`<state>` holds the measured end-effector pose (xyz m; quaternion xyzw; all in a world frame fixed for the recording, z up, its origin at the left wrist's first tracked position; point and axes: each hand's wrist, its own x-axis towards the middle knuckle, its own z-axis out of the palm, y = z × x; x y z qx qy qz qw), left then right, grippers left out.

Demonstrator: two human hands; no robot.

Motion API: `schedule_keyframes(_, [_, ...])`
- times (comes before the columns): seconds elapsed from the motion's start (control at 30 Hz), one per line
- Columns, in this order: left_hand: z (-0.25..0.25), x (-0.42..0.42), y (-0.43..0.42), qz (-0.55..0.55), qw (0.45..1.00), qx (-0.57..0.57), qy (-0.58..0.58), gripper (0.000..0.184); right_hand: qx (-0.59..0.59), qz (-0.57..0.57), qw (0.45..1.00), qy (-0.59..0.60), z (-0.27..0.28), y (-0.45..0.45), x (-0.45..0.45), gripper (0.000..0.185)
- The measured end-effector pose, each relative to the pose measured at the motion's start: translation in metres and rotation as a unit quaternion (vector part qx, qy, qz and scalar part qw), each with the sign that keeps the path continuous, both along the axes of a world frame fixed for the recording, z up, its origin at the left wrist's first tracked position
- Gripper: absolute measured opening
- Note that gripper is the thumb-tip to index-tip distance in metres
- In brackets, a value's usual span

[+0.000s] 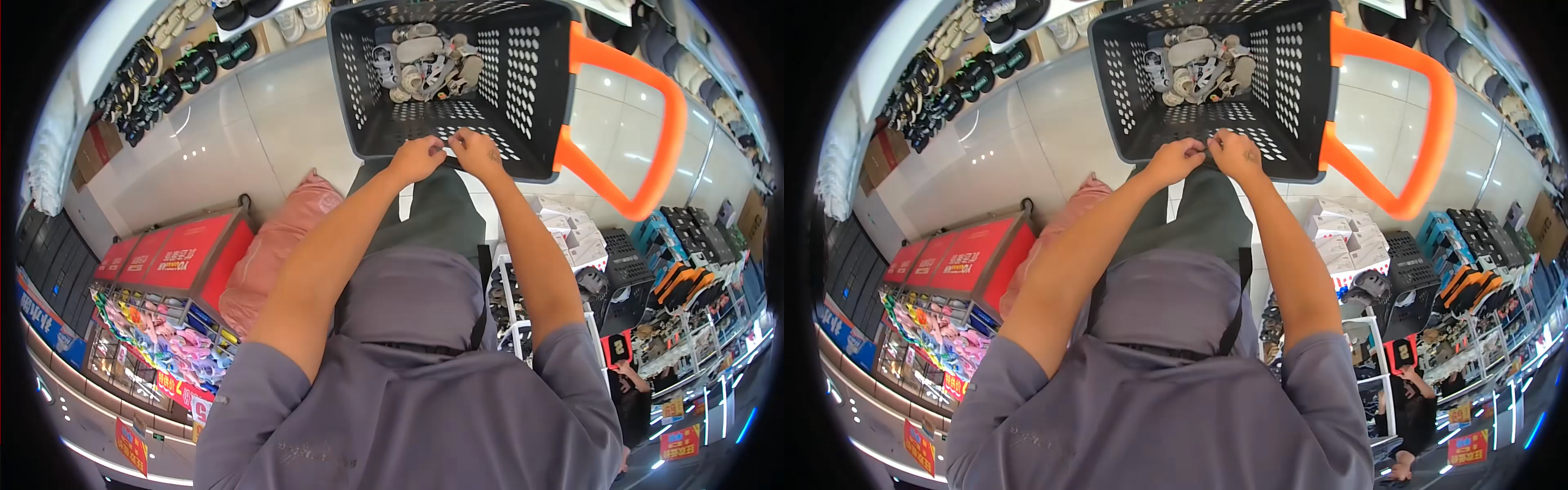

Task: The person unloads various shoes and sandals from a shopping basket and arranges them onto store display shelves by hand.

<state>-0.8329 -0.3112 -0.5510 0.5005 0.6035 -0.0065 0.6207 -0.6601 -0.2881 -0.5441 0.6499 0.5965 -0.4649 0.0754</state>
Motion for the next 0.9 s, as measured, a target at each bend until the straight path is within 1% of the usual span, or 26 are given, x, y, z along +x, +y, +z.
schedule_keyframes(0.03, [-0.012, -0.005, -0.005, 0.000, 1.000, 0.000, 0.010, 0.034, 0.004, -0.010, 1.000, 0.008, -0.011, 0.004, -0.001, 0.026])
schedule_keyframes(0.07, [-0.028, -0.013, -0.008, 0.003, 1.000, -0.010, 0.009, 0.034, 0.012, -0.002, 1.000, 0.002, -0.024, 0.008, -0.001, 0.026])
schedule_keyframes(0.13, [-0.053, -0.032, -0.010, 0.017, 0.999, 0.008, 0.037, 0.032, 0.038, 0.017, 0.999, -0.006, -0.058, 0.011, 0.000, 0.024])
schedule_keyframes(0.17, [-0.064, -0.040, -0.006, 0.029, 0.997, 0.020, 0.066, 0.030, 0.026, 0.025, 0.999, -0.010, -0.075, 0.014, 0.002, 0.024])
schedule_keyframes(0.23, [-0.088, -0.056, 0.011, 0.017, 0.995, 0.029, 0.089, 0.029, 0.012, 0.060, 0.997, -0.056, -0.103, 0.020, 0.001, 0.025])
schedule_keyframes(0.3, [-0.111, -0.067, 0.031, 0.009, 0.995, 0.029, 0.095, 0.027, -0.037, 0.094, 0.991, -0.093, -0.128, 0.029, 0.000, 0.028])
schedule_keyframes(0.37, [-0.138, -0.074, 0.047, -0.026, 0.990, 0.057, 0.123, 0.027, -0.053, 0.103, 0.988, -0.104, -0.147, 0.041, -0.006, 0.029])
schedule_keyframes(0.43, [-0.169, -0.079, 0.062, -0.090, 0.978, 0.062, 0.178, 0.027, -0.034, 0.067, 0.995, -0.059, -0.171, 0.045, -0.011, 0.030])
schedule_keyframes(0.47, [-0.185, -0.081, 0.069, -0.091, 0.978, 0.058, 0.179, 0.027, -0.015, 0.050, 0.997, -0.047, -0.183, 0.046, -0.015, 0.031])
schedule_keyframes(0.53, [-0.207, -0.081, 0.080, -0.093, 0.970, 0.054, 0.219, 0.029, -0.029, 0.053, 0.997, -0.049, -0.196, 0.053, -0.021, 0.032])
schedule_keyframes(0.57, [-0.218, -0.080, 0.087, -0.092, 0.970, 0.055, 0.219, 0.029, -0.028, 0.057, 0.997, -0.050, -0.203, 0.058, -0.024, 0.033])
schedule_keyframes(0.63, [-0.227, -0.076, 0.105, -0.097, 0.966, 0.027, 0.238, 0.031, -0.031, 0.059, 0.997, -0.041, -0.219, 0.065, -0.023, 0.031])
schedule_keyframes(0.67, [-0.231, -0.073, 0.114, -0.086, 0.966, -0.008, 0.242, 0.035, -0.033, 0.061, 0.997, -0.031, -0.229, 0.070, -0.025, 0.030])
schedule_keyframes(0.77, [-0.263, -0.070, 0.127, -0.107, 0.957, -0.003, 0.271, 0.040, -0.006, 0.078, 0.996, -0.050, -0.255, 0.078, -0.022, 0.028])
schedule_keyframes(0.8, [-0.272, -0.069, 0.130, -0.101, 0.959, -0.015, 0.263, 0.046, -0.004, 0.083, 0.995, -0.047, -0.265, 0.078, -0.019, 0.028])
schedule_keyframes(0.83, [-0.280, -0.068, 0.133, -0.096, 0.959, -0.014, 0.266, 0.046, -0.003, 0.088, 0.995, -0.045, -0.274, 0.079, -0.016, 0.028])
schedule_keyframes(0.9, [-0.292, -0.065, 0.140, -0.135, 0.944, -0.012, 0.302, 0.052, 0.002, 0.094, 0.995, -0.044, -0.294, 0.078, -0.014, 0.027])
